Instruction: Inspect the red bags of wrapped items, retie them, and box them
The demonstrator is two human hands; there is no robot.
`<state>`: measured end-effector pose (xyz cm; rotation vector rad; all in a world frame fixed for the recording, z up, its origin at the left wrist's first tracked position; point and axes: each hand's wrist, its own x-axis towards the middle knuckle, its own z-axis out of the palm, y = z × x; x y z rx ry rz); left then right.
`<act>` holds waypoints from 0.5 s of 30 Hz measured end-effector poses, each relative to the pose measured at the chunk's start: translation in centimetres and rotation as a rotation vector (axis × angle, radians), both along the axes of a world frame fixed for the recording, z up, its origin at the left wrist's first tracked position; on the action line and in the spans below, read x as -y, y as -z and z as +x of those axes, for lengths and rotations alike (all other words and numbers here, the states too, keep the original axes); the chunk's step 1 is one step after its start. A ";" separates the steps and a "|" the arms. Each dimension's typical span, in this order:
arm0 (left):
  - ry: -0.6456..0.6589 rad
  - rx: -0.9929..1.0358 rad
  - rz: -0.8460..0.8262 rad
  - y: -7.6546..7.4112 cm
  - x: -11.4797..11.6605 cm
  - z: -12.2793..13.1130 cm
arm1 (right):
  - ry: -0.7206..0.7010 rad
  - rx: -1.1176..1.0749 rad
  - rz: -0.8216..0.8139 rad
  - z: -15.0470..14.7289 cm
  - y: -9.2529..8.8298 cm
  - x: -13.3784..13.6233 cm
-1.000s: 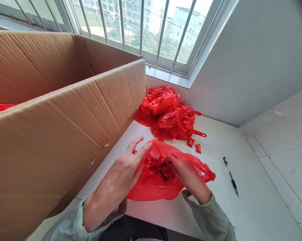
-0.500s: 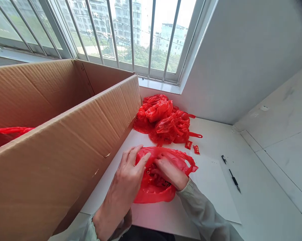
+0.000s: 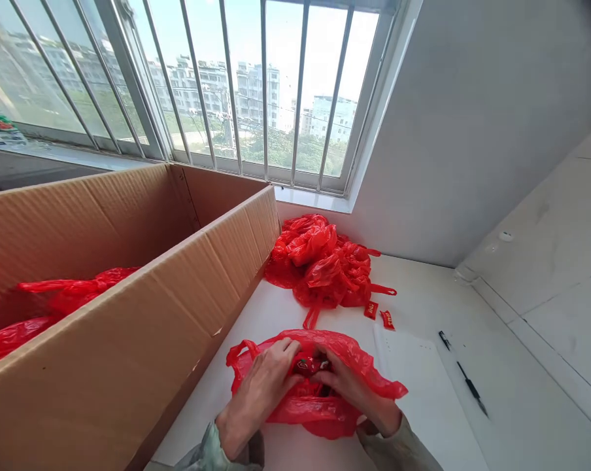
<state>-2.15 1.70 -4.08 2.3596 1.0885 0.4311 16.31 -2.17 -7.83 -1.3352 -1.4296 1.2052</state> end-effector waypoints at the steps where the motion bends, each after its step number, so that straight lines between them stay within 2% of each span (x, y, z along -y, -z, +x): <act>1: 0.000 0.032 -0.027 0.1 -0.2 -0.1 | -0.040 -0.012 -0.008 0.1 -0.2 0.0; 5: -0.014 0.104 -0.071 -0.2 -0.1 0.0 | -0.089 -0.059 -0.048 0.7 -0.9 -0.1; 11: -0.136 0.050 -0.074 -0.6 -0.2 0.1 | -0.068 -0.172 -0.045 0.9 -1.4 -0.7; 13: -0.172 0.018 -0.061 -0.9 0.0 -0.1 | -0.031 -0.109 -0.023 0.8 -1.6 -0.8; 15: -0.193 0.015 -0.001 -1.5 0.3 -0.6 | 0.003 0.075 0.069 0.7 -2.2 -0.2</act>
